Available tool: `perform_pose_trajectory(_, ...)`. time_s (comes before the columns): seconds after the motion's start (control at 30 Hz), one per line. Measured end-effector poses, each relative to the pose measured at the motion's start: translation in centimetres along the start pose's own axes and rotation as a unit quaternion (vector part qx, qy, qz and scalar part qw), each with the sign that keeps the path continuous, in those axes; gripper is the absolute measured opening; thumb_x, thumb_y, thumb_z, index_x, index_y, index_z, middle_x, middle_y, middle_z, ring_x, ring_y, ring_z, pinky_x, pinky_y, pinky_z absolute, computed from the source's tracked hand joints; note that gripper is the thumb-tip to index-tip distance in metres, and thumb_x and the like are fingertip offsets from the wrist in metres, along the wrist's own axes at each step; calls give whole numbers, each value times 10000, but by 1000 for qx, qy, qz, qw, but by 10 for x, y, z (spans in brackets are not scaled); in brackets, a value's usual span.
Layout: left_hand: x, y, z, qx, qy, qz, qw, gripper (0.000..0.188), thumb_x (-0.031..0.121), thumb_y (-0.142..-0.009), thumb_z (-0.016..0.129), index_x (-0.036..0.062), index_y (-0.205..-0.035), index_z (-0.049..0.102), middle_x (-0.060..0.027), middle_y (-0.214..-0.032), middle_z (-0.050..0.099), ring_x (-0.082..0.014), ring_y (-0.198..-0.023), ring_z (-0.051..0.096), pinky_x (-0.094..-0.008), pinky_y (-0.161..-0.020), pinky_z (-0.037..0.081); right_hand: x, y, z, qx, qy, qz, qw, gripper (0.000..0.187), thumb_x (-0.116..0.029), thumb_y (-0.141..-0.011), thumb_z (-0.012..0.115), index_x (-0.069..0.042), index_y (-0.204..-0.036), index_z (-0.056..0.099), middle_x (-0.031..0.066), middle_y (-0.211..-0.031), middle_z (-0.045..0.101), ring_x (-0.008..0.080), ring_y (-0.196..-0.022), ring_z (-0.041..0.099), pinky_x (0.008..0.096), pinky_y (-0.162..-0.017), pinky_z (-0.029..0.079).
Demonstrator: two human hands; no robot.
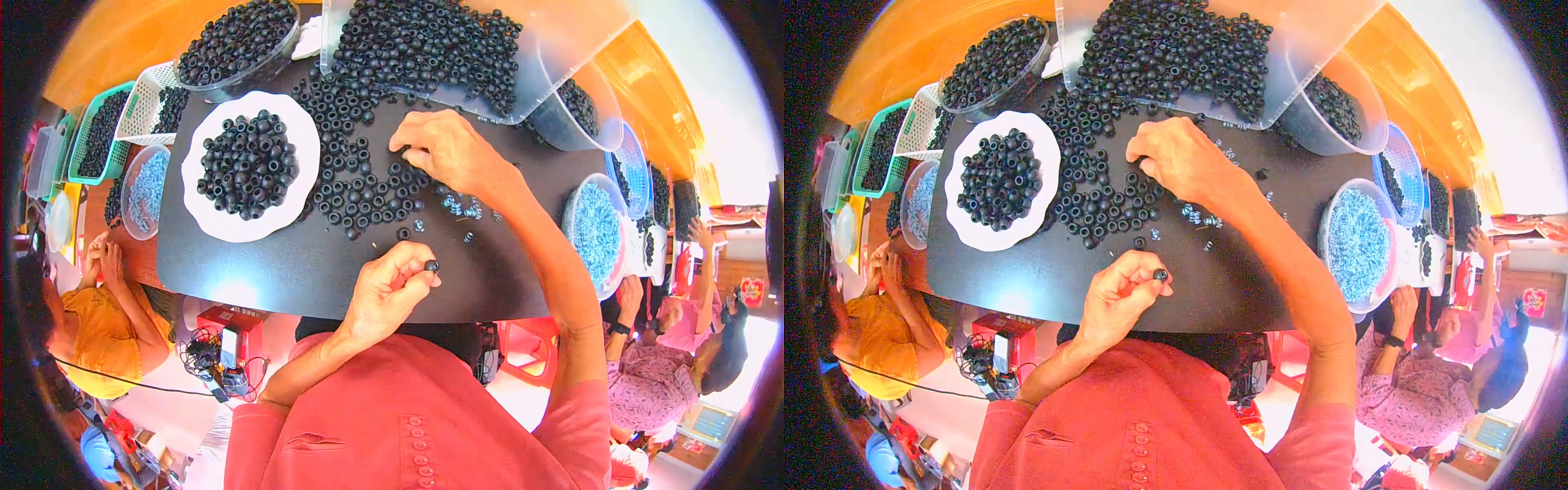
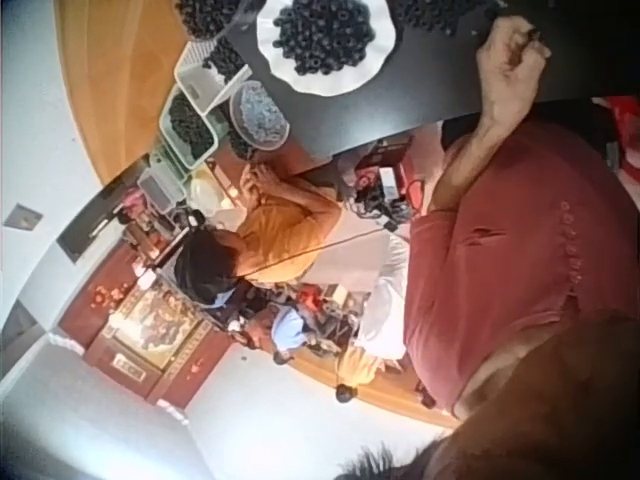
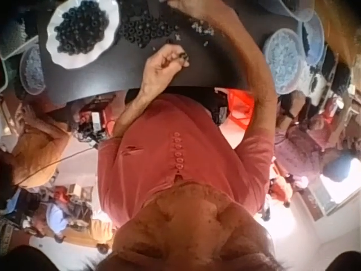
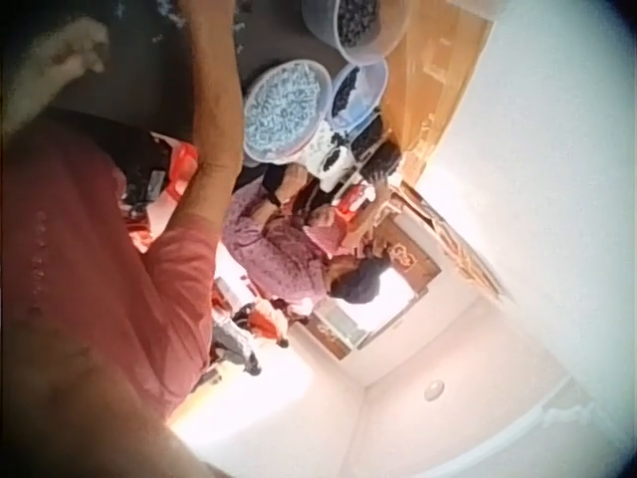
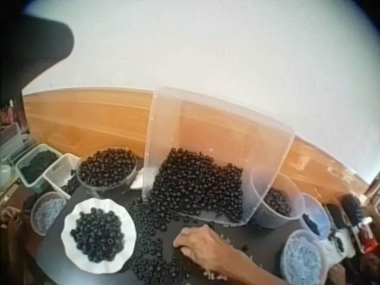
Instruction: The person assembles small plastic and rubber components by hand, inserting blue plastic beads into black rubber rings at a workbench.
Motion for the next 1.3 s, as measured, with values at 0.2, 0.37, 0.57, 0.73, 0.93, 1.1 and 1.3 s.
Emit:
perform_pose_trajectory(0.2,-3,3,-1,-19,-1,-2,1000,143,-37,-907,530,18,-1037,550,-29,-941,608,-105,-864,607,-263,-799,487,-4,-9,13,-32,49,-11,998,180,-44,-732,651,-29,-911,631,144,-811,615,336,-722,602,392,-635,478)
perform_pose_trajectory(0.37,1,1,-3,-4,11,11,1000,129,-27,-904,530,14,-1026,537,-23,-891,601,-80,-844,591,-236,-745,470,-2,15,-16,107,-144,161,971,165,18,-761,625,-13,-923,623,58,-799,632,154,-708,621,295,-658,496)
perform_pose_trajectory(0.57,2,-1,-8,21,26,26,999,156,-34,-910,523,17,-1054,555,-31,-907,614,-97,-860,607,-250,-798,477,-30,84,-2,97,-396,219,887,94,-6,-806,649,-16,-891,689,39,-869,653,88,-769,615,240,-673,495)
perform_pose_trajectory(0.73,3,-5,-6,30,8,29,999,180,-38,-908,521,4,-1078,562,-18,-883,603,-96,-853,612,-235,-780,475,-50,114,7,104,-404,201,886,147,16,-831,611,-24,-946,694,46,-922,647,118,-783,620,247,-669,490)
perform_pose_trajectory(0.93,0,-5,-6,31,-21,27,999,141,-27,-912,525,1,-1044,566,2,-848,584,-90,-828,611,-225,-751,473,-50,125,17,142,-446,207,859,161,40,-824,603,-21,-954,677,63,-902,643,125,-746,637,251,-655,506)
perform_pose_trajectory(1.1,1,-5,-6,36,-33,19,999,126,-17,-915,533,6,-1034,566,0,-855,588,-84,-825,607,-213,-741,462,-49,124,12,167,-446,191,858,131,27,-807,619,-14,-920,673,68,-880,651,129,-727,643,259,-653,509)
perform_pose_trajectory(1.3,6,-4,-2,23,-46,39,998,129,-9,-922,534,6,-1046,566,8,-866,585,-79,-851,589,-222,-771,466,-55,119,1,154,-337,180,911,136,-3,-764,644,-25,-891,688,75,-840,668,144,-721,649,271,-655,506)
Point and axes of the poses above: each hand's wrist, its own y-axis away from the middle knuckle, its own z-axis out of the palm, x = y × z, the point moved 9 cm from there along -y, towards the middle knuckle
